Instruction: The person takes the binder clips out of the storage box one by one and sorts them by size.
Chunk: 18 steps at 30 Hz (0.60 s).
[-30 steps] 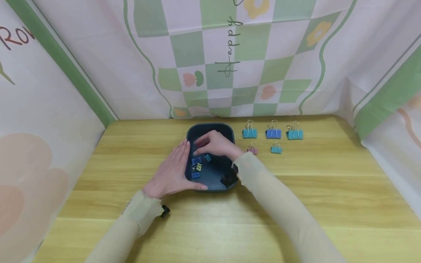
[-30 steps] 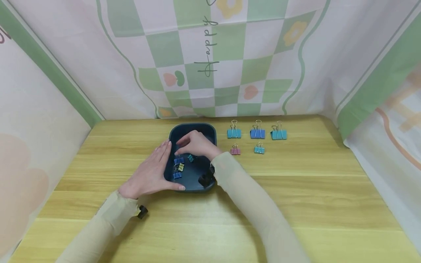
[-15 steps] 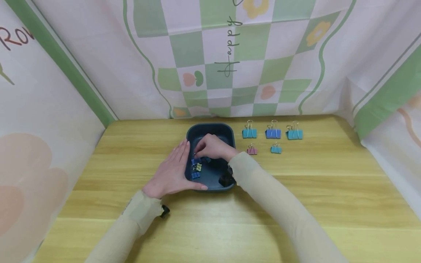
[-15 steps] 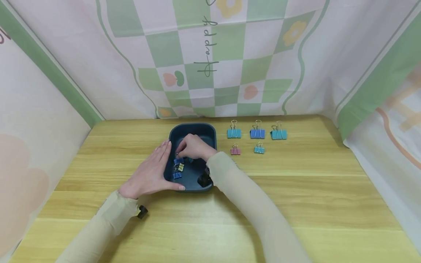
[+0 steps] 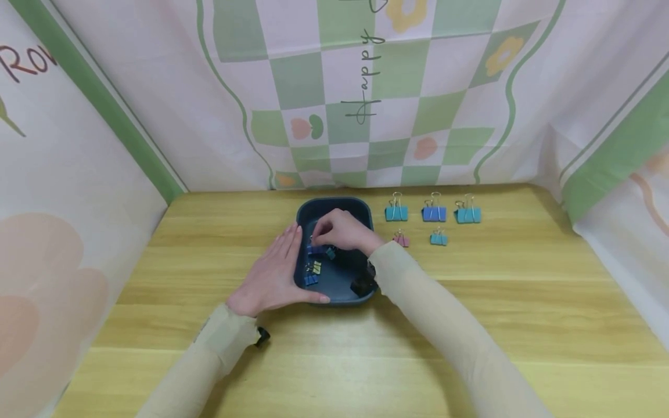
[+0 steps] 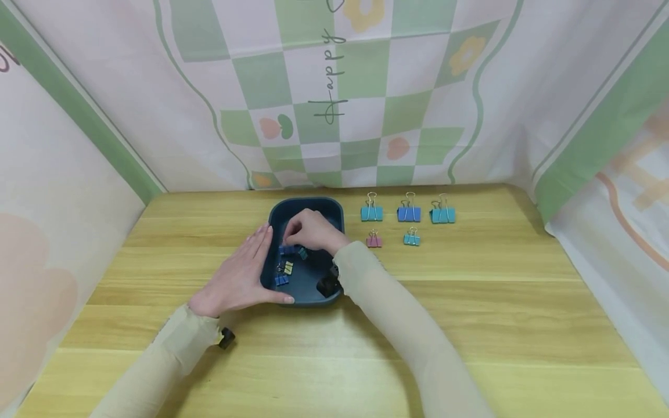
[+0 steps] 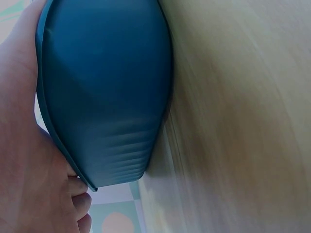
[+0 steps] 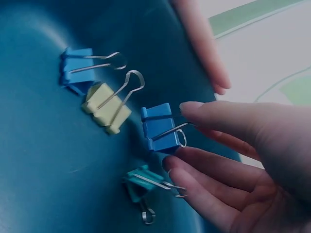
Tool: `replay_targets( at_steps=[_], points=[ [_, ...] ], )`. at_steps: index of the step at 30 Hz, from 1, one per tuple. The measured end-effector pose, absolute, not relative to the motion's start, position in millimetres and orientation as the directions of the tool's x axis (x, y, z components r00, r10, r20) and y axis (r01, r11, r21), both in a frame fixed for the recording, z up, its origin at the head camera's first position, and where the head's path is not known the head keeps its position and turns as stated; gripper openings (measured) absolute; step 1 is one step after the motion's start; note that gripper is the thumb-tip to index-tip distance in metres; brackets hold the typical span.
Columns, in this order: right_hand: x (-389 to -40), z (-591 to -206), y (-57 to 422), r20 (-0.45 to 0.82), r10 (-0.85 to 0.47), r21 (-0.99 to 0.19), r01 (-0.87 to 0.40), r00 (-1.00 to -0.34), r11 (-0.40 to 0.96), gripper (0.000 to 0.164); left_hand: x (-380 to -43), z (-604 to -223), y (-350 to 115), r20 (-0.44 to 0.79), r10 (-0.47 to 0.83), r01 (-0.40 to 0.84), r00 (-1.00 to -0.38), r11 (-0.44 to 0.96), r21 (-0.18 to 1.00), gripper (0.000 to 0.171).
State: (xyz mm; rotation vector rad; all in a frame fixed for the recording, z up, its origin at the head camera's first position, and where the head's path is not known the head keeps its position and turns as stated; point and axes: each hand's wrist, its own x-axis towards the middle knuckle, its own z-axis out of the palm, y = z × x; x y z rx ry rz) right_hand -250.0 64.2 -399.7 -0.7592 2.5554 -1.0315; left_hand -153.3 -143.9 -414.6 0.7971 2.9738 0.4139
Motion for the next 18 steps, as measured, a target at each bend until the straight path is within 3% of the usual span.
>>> replay_targets(
  at_steps=[12,18],
  points=[
    [-249,-375,79,0.047,-0.513,-0.762,-0.363,-0.857,0.537,0.015,-153,-415,-143,0.037,0.494,0.486,-0.869,0.836,0.254,0.145],
    [-250,-365,87,0.077,-0.485,-0.813,-0.336,-0.871,0.475,0.036,-154,-414,-142,0.034,0.487,0.478,-0.873,0.841,0.253,0.147]
  ],
)
